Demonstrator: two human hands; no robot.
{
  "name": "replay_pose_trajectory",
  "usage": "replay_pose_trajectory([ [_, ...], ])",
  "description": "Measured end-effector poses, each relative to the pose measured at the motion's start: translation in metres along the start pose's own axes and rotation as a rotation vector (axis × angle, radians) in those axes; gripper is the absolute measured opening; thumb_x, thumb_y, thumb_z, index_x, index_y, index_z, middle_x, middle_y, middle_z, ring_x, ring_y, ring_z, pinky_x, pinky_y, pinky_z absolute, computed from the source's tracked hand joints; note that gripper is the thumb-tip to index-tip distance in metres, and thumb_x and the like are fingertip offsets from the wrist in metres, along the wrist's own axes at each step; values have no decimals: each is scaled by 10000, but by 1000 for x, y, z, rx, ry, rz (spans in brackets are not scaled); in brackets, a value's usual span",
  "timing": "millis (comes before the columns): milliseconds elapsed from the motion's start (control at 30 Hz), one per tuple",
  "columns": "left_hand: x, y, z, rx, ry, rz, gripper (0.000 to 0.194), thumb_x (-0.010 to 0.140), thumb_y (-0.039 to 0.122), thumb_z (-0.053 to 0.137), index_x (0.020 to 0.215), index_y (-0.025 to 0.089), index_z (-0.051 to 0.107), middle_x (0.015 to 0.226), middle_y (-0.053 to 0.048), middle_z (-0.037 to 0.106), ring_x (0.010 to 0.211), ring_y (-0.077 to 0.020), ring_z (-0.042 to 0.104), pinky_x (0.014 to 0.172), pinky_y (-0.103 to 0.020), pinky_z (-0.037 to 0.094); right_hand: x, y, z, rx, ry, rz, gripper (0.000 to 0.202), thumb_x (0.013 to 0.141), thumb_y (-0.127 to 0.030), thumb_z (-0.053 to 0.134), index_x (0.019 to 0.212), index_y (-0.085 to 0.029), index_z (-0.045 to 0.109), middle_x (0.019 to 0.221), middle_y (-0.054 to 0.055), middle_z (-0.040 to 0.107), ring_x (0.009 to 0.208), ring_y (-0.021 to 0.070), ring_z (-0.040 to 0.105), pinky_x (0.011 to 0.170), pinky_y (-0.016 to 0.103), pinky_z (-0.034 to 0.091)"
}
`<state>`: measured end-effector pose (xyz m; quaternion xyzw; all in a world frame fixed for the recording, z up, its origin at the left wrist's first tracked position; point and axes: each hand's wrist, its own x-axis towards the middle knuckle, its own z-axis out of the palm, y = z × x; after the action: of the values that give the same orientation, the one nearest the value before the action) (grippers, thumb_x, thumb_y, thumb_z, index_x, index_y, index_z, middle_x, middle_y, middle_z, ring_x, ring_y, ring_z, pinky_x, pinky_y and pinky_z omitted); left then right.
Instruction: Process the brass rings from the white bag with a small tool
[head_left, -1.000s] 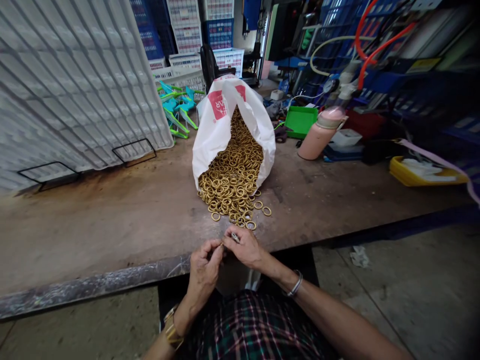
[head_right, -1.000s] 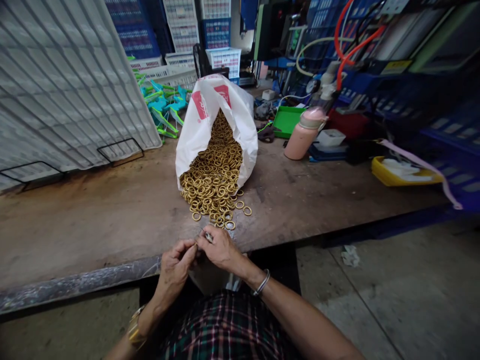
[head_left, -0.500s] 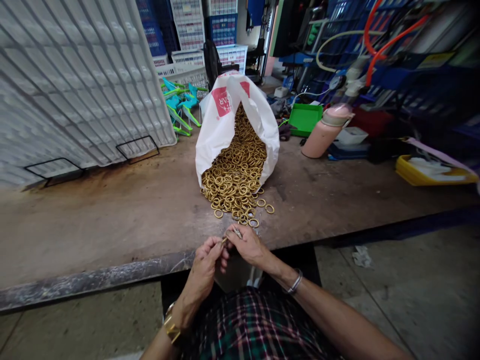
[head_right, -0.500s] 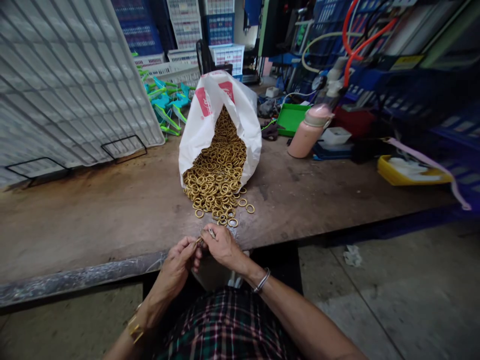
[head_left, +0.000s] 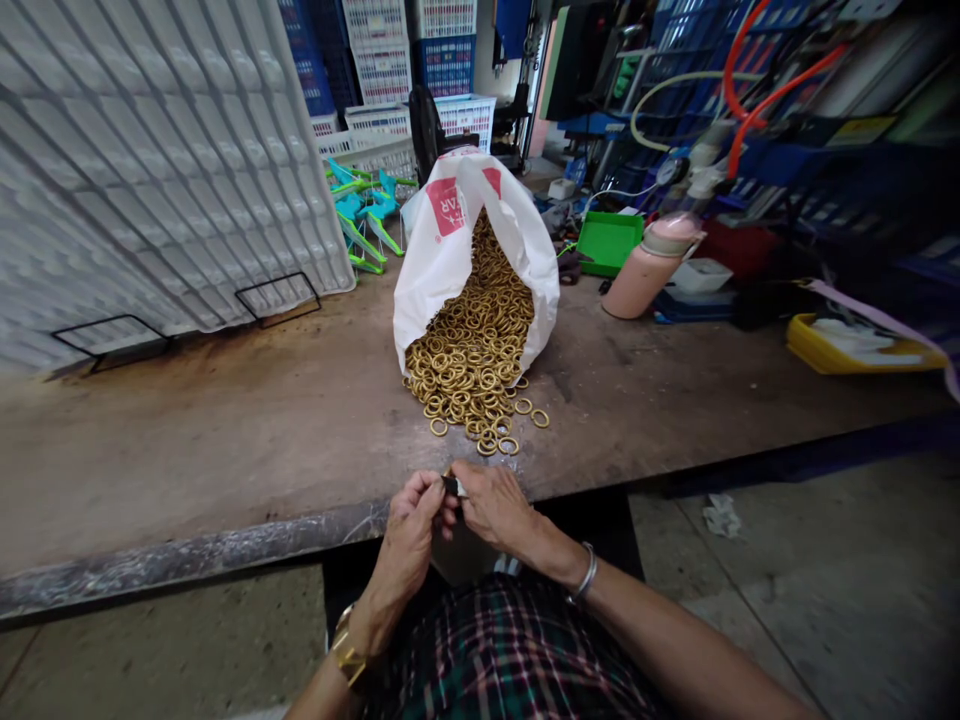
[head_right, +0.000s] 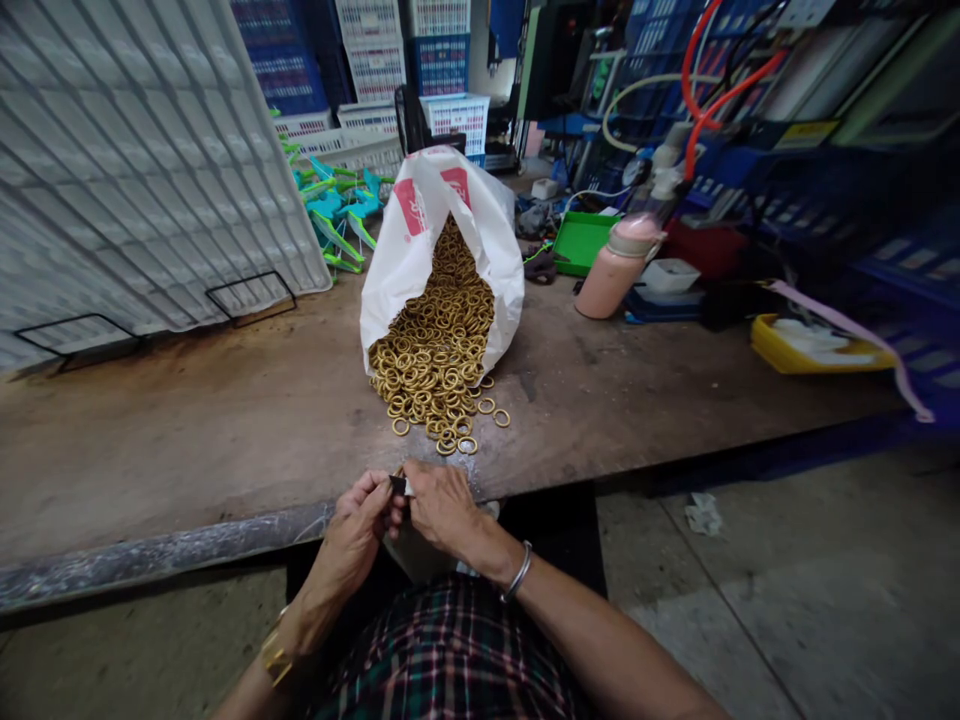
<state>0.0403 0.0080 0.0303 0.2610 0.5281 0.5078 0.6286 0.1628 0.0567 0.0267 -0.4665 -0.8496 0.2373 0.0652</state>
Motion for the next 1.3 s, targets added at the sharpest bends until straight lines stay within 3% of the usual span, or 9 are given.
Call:
replay_pose_trajectory([
  [367, -6, -1, -3, 192, 45, 96, 293, 774, 454, 538, 726, 167, 503, 621, 19, 551, 516, -85, 489, 488, -197, 402, 3, -10, -10, -79, -97, 62, 199, 804, -170, 416, 959, -152, 540, 827, 80, 665, 712, 167, 606, 582, 248, 317],
  [467, -17, 6, -1, 215, -18, 116, 280, 785, 432, 540, 704, 166, 513, 618, 19, 542, 520, -85, 490, 499, -201, 414, 8, -6, -9, -101, -70, 54, 226, 778, -147, 421, 972, -142, 537, 777, 82, 657, 701, 175, 610, 565, 245, 317],
  [600, -23, 10, -1, 50, -106, 86, 266, 792, 414, 544, 723, 157, 542, 678, -10, 578, 546, -96, 523, 494, -211, 433, 20, -6, -7, -113, -6, 43, 261, 755, -142, 450, 1008, -140, 517, 787, 83, 651, 708, 185, 601, 569, 247, 329],
  [767, -11, 7, -8, -273, -10, 6, 220, 704, 330, 663, 716, 140, 551, 796, -60, 630, 653, -129, 589, 478, -200, 429, 43, -14, -4, -225, 117, 142, 250, 813, -121, 395, 1050, -164, 461, 874, 96, 651, 766, 203, 615, 615, 268, 368],
  [967, -7, 12, -18, -484, -14, -77, 213, 650, 237, 670, 825, 152, 582, 673, -5, 600, 547, -96, 547, 453, -193, 409, 62, -17, 5, -334, 112, 165, 247, 857, -109, 336, 1063, -157, 462, 821, 124, 652, 767, 224, 629, 614, 287, 387],
  [1067, -3, 13, -24, -567, -26, -115, 144, 655, 246, 651, 696, 125, 584, 655, -15, 584, 561, -95, 537, 476, -205, 421, 63, -15, 6, -342, 126, 165, 234, 853, -106, 331, 1027, -154, 481, 799, 123, 650, 744, 229, 629, 591, 286, 377],
  [1167, 2, 12, -27, -577, 19, -125, 211, 643, 253, 669, 573, 130, 514, 670, -25, 584, 587, -100, 547, 483, -204, 421, 60, -12, 3, -315, 109, 151, 232, 816, -86, 376, 1007, -149, 492, 814, 117, 649, 729, 213, 620, 592, 276, 356],
  [1300, 8, 13, -25, -367, 117, -19, 270, 631, 325, 698, 748, 153, 527, 651, 18, 566, 493, -69, 496, 409, -169, 354, 50, -6, -5, -73, 120, 21, 171, 816, -132, 418, 950, -163, 521, 782, 63, 630, 699, 162, 572, 610, 252, 327],
])
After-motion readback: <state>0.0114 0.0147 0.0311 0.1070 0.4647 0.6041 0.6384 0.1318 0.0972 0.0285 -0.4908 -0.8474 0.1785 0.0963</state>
